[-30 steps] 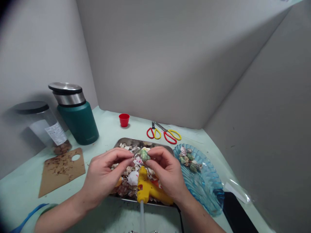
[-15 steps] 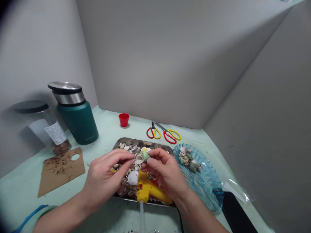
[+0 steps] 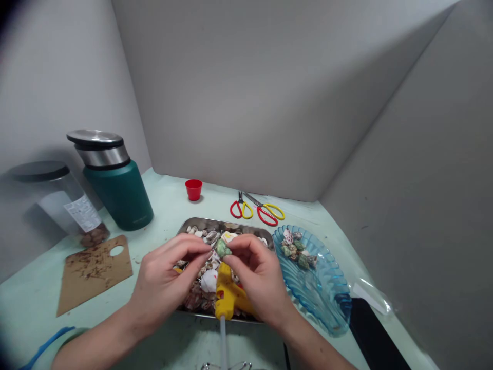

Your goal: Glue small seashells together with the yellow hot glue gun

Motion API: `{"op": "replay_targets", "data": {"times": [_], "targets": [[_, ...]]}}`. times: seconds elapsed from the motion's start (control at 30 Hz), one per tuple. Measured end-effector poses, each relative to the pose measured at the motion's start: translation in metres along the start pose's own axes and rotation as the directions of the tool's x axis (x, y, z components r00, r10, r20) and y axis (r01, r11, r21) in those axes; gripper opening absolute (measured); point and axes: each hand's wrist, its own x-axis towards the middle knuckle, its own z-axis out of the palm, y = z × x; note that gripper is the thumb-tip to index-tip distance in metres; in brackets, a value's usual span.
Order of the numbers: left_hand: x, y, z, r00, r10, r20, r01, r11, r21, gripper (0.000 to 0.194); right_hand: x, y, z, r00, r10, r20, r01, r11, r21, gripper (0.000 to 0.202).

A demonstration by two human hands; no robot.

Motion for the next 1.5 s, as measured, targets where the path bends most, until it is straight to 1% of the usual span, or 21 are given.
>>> {"op": "replay_targets", "data": {"times": [0.07,0.23,0.37,0.43,0.53,0.73,0.87,1.0,1.07,1.13,1.2,1.23,1.27,1.33,1.37,1.4,1.43,1.5], "targets": [[0.0,0.0,0.0,1.0,0.005,0.006,-0.005,1.0,0.006,0.013,-0.001,0.0,0.001,0.998,-0.062,0.007,0.062,0.996,-0.071,0.009],[0.0,0.0,0.0,1.0,0.027,0.014,-0.027,0.999,0.028,0.015,-0.003,0.001,0.0,0.988,-0.152,0.029,0.155,0.97,-0.189,0.011],[-0.002,-0.001,-0.001,0.993,0.118,0.012,-0.119,0.988,0.094,0.016,-0.004,0.0,-0.002,0.955,-0.287,0.072,0.294,0.897,-0.329,0.014],[-0.003,-0.002,-0.001,0.985,0.171,0.008,-0.171,0.975,0.14,0.018,-0.005,-0.001,-0.002,0.938,-0.333,0.096,0.344,0.857,-0.384,0.015],[-0.006,-0.004,0.0,0.976,0.217,0.012,-0.215,0.958,0.19,0.021,-0.005,-0.001,-0.002,0.921,-0.371,0.118,0.384,0.82,-0.425,0.016],[-0.008,-0.007,-0.001,0.953,0.298,0.06,-0.303,0.914,0.271,0.023,-0.005,0.0,-0.003,0.891,-0.435,0.134,0.445,0.771,-0.456,0.019],[-0.008,-0.007,-0.003,0.943,0.326,0.071,-0.332,0.897,0.292,0.022,-0.004,0.0,-0.003,0.885,-0.446,0.135,0.456,0.768,-0.449,0.02],[-0.007,-0.009,-0.004,0.939,0.333,0.086,-0.343,0.89,0.301,0.022,-0.005,-0.001,-0.003,0.895,-0.429,0.126,0.44,0.794,-0.419,0.018],[-0.005,-0.011,-0.005,0.939,0.328,0.105,-0.345,0.891,0.294,0.023,-0.005,-0.001,-0.003,0.919,-0.378,0.114,0.392,0.837,-0.381,0.016],[-0.003,-0.01,-0.006,0.944,0.308,0.114,-0.328,0.906,0.266,0.022,-0.004,-0.002,-0.004,0.955,-0.285,0.084,0.297,0.911,-0.287,0.014],[0.001,-0.008,-0.009,0.96,0.256,0.113,-0.274,0.942,0.196,0.024,-0.003,-0.002,-0.005,0.989,-0.132,0.061,0.139,0.983,-0.122,0.011],[0.003,-0.006,-0.01,0.973,0.207,0.105,-0.222,0.963,0.152,0.024,-0.002,-0.002,-0.006,0.997,-0.044,0.068,0.045,0.999,-0.024,0.01],[0.006,-0.004,-0.012,0.985,0.144,0.099,-0.155,0.982,0.107,0.023,-0.001,-0.002,-0.007,0.995,0.044,0.089,-0.051,0.996,0.076,0.011],[0.011,0.0,-0.015,0.994,-0.014,0.112,0.013,1.0,0.008,0.018,0.001,-0.002,-0.008,0.966,0.199,0.166,-0.236,0.938,0.252,0.013],[0.013,0.002,-0.015,0.985,-0.105,0.139,0.113,0.992,-0.05,0.015,0.001,-0.002,-0.008,0.944,0.256,0.21,-0.314,0.893,0.323,0.014],[0.015,0.003,-0.016,0.965,-0.192,0.181,0.215,0.97,-0.116,0.014,0.002,-0.002,-0.008,0.922,0.295,0.251,-0.375,0.844,0.384,0.016],[0.017,0.004,-0.016,0.934,-0.268,0.237,0.314,0.931,-0.184,0.013,0.002,-0.002,-0.008,0.902,0.324,0.286,-0.423,0.796,0.433,0.017],[0.019,0.005,-0.015,0.856,-0.38,0.352,0.486,0.823,-0.294,0.013,0.003,-0.001,-0.007,0.872,0.357,0.336,-0.486,0.716,0.501,0.018]]}}
